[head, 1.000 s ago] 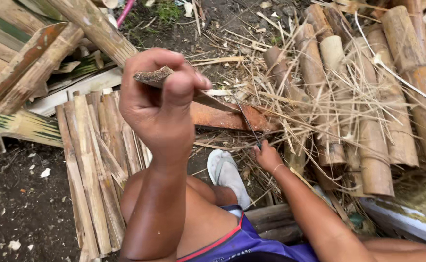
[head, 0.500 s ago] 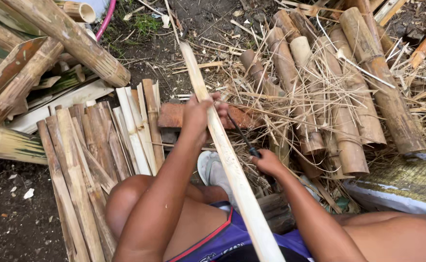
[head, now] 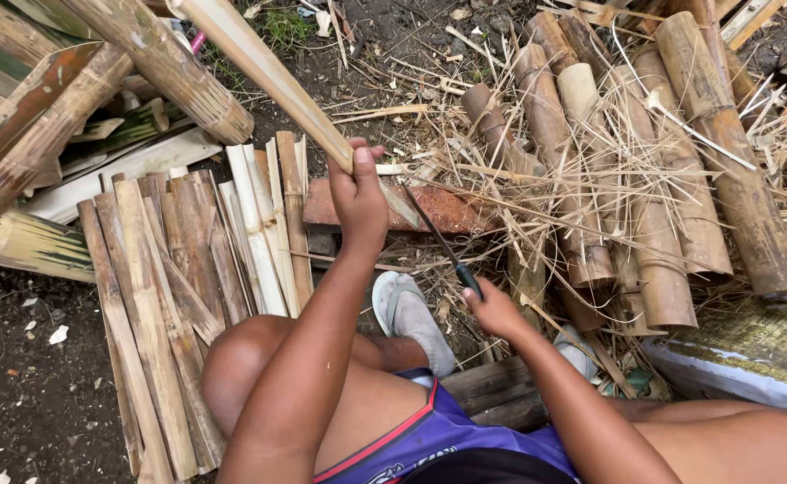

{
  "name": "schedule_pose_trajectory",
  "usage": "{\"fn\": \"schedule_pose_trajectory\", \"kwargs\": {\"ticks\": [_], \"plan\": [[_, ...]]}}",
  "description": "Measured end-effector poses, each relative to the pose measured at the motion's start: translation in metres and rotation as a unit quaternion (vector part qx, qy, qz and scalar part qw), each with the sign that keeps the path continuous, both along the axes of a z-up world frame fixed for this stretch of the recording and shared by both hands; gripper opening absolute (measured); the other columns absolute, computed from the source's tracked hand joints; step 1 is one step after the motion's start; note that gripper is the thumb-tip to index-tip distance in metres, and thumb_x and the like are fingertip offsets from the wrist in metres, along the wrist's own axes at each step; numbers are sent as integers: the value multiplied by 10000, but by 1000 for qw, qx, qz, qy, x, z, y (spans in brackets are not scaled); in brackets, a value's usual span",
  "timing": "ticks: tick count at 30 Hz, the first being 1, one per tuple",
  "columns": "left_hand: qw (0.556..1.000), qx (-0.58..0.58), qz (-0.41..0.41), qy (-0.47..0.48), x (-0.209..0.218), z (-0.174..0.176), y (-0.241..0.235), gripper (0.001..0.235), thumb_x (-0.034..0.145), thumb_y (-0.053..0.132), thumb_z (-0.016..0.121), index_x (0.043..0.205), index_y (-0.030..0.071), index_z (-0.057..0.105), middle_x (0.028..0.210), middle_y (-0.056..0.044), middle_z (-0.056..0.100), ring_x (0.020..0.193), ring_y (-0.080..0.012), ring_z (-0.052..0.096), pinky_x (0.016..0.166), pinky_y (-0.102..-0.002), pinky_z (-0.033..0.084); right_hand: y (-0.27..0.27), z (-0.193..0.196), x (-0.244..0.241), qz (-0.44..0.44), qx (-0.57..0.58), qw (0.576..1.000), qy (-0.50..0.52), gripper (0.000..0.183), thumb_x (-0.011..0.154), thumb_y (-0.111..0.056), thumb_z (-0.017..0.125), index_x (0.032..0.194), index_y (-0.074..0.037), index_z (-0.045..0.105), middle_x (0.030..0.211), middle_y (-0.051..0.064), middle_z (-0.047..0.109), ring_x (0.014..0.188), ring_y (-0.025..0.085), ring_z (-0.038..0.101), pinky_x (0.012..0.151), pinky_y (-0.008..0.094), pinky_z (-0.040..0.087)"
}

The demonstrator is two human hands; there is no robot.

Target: The person sits on a low stool outdoors and uses a knife to shave thin strips of bamboo. They repeatedly pick up bamboo pieces, shave them against a brick, and place the finished pieces into a pile.

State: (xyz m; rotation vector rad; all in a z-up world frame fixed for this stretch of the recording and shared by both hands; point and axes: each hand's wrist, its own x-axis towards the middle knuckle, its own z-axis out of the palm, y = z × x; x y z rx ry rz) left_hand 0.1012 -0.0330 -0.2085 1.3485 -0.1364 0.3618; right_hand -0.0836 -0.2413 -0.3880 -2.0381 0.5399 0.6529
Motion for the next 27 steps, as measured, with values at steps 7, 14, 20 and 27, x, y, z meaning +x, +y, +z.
{"fn": "schedule_pose_trajectory", "kwargs": {"ticks": [7,14,20,27], "plan": [[996,-76,11,-49,-10,39,11,159,1152,220,512,1166,61,514,951,5,486,867,-94,459,800,-262,436,20,10,-8,7,-115,992,-50,529,983,-411,552,1431,-141,477,887,250,725,845,439,726,781,525,536],[993,4,-8,-117,-45,77,6,185,1145,239,530,1111,65,477,892,-27,505,803,-114,487,711,-289,457,74,160,11,7,1,975,-224,450,1004,-326,543,1388,-98,491,855,238,710,778,444,737,687,510,553],[988,-50,46,-137,-71,89,-1,250,1176,278,481,1037,94,385,796,-17,396,666,-101,381,594,-255,372,94,141,17,29,13,943,-332,371,1030,-271,581,1298,-26,499,847,268,675,777,470,712,665,508,555],[990,-44,53,-123,-75,90,4,338,1175,354,476,1004,87,359,762,-46,380,608,-129,365,563,-265,376,85,96,9,49,19,919,-391,345,993,-200,604,1236,25,510,818,300,671,730,488,687,630,521,538]]}}
